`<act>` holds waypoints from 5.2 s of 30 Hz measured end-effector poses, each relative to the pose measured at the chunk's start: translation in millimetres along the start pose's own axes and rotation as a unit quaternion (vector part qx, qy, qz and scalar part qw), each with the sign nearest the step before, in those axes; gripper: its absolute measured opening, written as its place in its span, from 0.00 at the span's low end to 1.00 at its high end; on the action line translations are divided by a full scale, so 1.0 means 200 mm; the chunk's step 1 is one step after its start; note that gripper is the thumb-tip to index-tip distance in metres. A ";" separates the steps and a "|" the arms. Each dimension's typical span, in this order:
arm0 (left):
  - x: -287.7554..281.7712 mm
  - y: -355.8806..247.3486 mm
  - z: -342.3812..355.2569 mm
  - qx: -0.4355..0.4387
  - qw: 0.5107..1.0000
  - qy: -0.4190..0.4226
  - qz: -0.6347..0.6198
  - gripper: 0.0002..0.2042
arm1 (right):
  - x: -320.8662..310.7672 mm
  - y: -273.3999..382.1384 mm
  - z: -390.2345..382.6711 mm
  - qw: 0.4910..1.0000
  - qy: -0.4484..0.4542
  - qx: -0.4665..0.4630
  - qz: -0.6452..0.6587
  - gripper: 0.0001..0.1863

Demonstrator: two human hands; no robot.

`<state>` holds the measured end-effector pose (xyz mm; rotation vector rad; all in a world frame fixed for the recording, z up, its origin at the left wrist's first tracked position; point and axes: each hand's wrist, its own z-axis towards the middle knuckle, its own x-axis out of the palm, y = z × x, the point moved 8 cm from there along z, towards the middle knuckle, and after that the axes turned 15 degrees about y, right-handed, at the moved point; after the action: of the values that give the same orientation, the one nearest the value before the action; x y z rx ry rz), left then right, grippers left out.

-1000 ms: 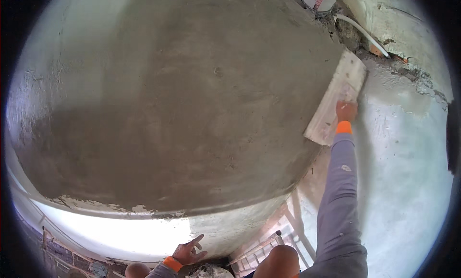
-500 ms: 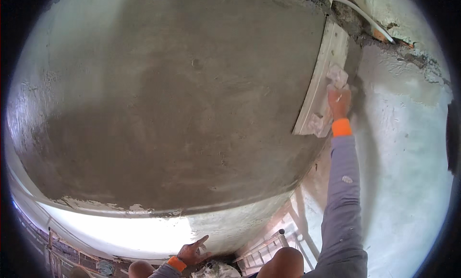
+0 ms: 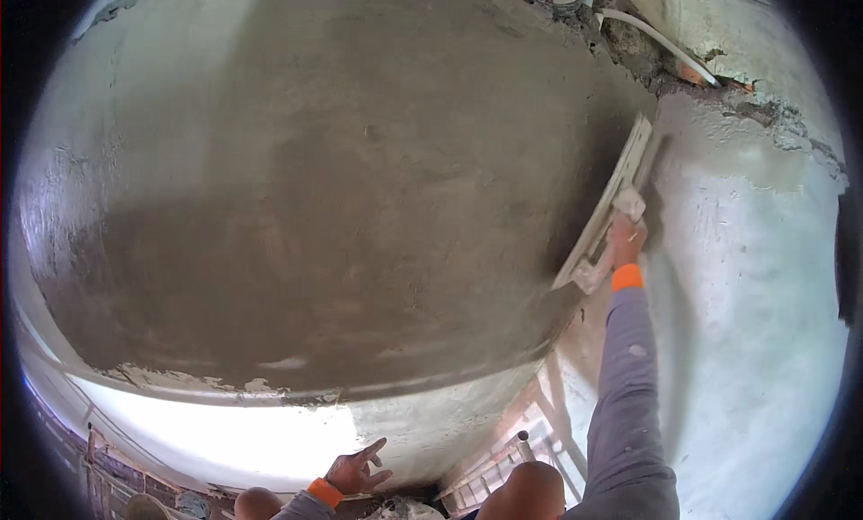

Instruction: The person smooths plaster across the wall surface using a wooden float and touches the plaster with their hand.

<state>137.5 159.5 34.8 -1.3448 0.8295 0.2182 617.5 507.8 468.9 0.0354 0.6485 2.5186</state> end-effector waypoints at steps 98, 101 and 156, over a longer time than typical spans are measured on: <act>-0.07 -0.08 -0.02 0.040 0.998 -0.022 0.050 0.37 | 0.66 1.45 -0.48 0.975 0.211 -0.038 0.048 0.30; -0.09 -0.12 -0.02 0.049 0.996 -0.026 0.073 0.37 | 0.81 1.60 -0.46 0.976 0.167 -0.136 -0.011 0.31; -0.20 -0.09 -0.17 0.072 0.991 -0.077 0.080 0.36 | 1.67 2.53 -1.35 0.788 0.507 -0.174 0.304 0.20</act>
<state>106.9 137.0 74.3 -1.1139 0.8074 0.3758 41.2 181.4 427.1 -1.5693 0.5710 3.1091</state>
